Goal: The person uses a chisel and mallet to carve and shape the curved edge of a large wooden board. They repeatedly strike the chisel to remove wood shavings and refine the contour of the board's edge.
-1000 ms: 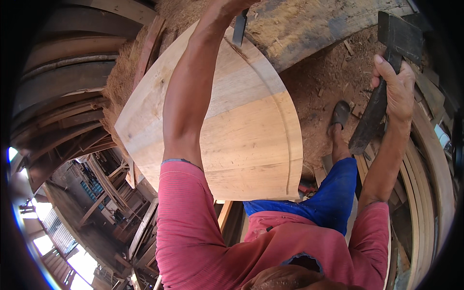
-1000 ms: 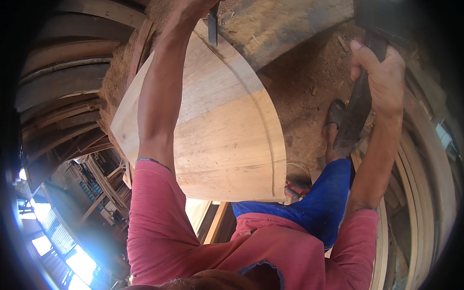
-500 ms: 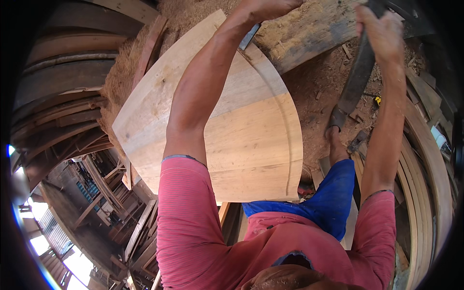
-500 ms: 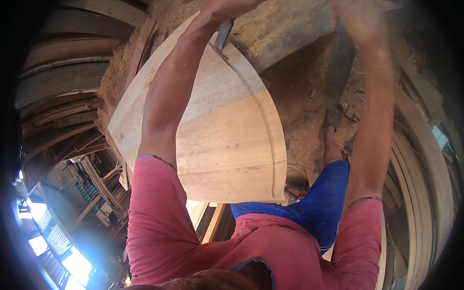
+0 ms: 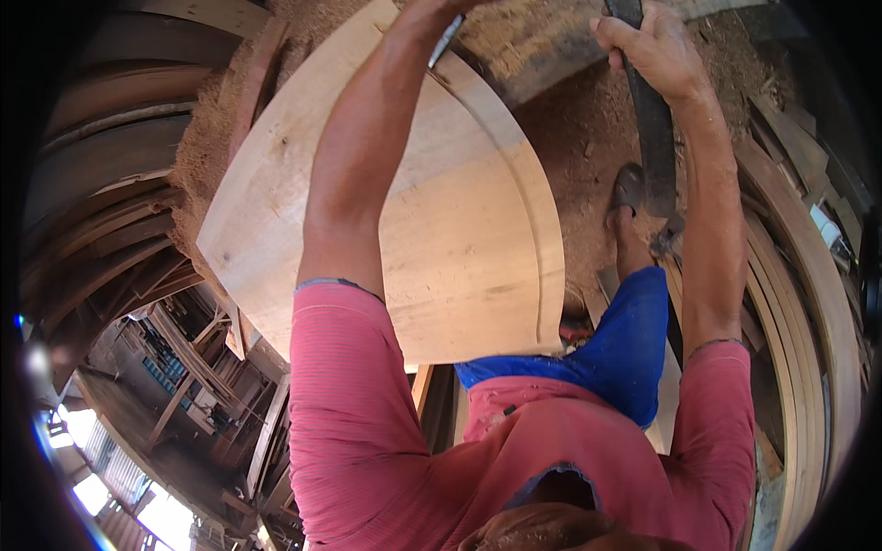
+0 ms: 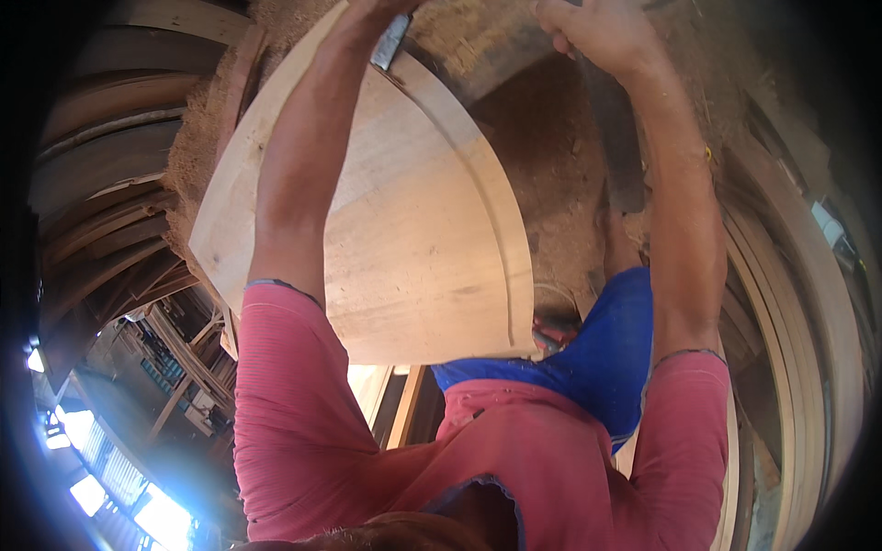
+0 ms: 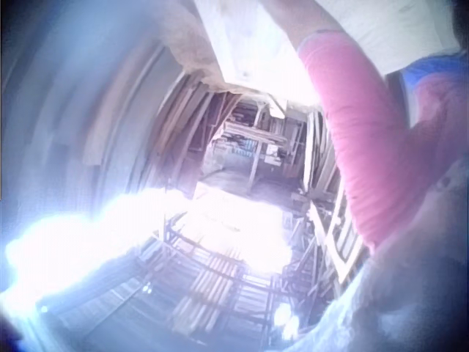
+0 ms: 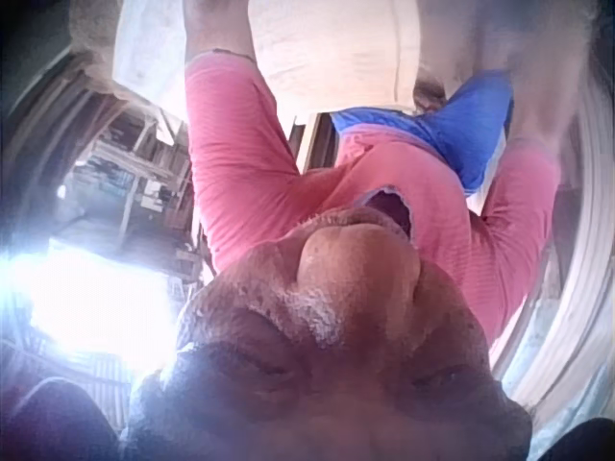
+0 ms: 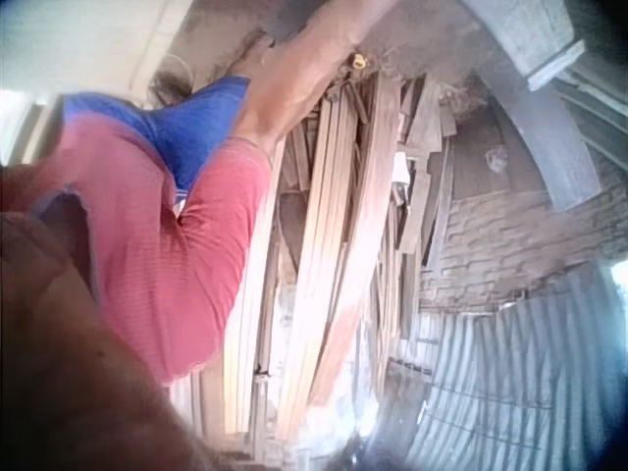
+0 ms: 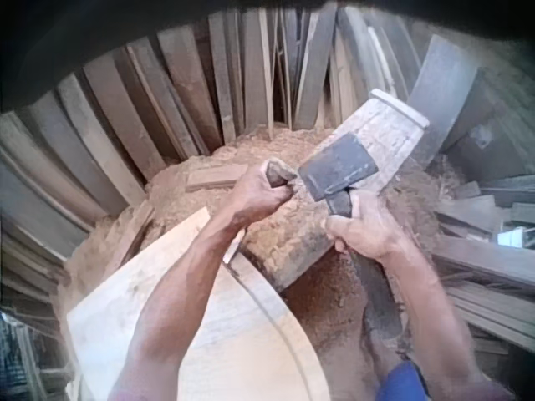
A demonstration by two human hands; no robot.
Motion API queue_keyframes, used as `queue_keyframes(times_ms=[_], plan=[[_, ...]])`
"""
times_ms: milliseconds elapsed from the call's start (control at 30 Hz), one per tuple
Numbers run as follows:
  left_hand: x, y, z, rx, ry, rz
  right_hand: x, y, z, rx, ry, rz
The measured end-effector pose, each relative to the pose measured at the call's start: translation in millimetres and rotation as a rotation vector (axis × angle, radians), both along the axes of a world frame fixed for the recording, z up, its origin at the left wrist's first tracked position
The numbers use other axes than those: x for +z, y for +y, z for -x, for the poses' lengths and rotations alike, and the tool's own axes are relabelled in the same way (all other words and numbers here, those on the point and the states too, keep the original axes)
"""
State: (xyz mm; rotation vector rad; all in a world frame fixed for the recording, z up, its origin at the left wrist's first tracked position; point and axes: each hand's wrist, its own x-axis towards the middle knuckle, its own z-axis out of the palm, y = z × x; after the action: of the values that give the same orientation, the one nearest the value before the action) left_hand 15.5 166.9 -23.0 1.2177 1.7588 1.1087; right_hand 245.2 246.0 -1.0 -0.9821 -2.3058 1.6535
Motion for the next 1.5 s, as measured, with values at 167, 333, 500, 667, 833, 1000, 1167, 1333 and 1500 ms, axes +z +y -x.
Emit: queue_keyframes(times_ms=[167, 333, 500, 667, 833, 1000, 1167, 1333, 1500], plan=[[-13, 0, 9, 0.068, -0.051, -0.107, -40, -72, -88, -0.179, 0.086, 0.679], [48, -44, 8, 0.286, 0.172, -0.28, -79, -195, -197, -0.275, 0.013, 1.022], [114, -145, 14, 0.513, 0.107, -0.203, -60, -274, -231, -0.452, -0.094, 1.241], [85, -248, 10, 0.541, 0.408, 0.458, -46, -281, -217, -0.473, -0.143, 1.056], [34, -335, -1, 0.289, 0.505, 0.975, -42, -287, -216, -0.509, -0.268, 0.882], [37, -355, -12, 0.261, 0.473, 0.789, -15, -302, -230, -0.525, -0.235, 0.795], [57, -369, -26, 0.157, 0.434, 0.866, 21, -322, -258, -0.496, -0.292, 0.813], [66, -385, -54, 0.148, 0.423, 0.884, 7, -346, -291, -0.527, -0.237, 0.826], [56, -384, -66, 0.142, 0.477, 0.892, -5, -346, -286, -0.472, -0.331, 0.963]])
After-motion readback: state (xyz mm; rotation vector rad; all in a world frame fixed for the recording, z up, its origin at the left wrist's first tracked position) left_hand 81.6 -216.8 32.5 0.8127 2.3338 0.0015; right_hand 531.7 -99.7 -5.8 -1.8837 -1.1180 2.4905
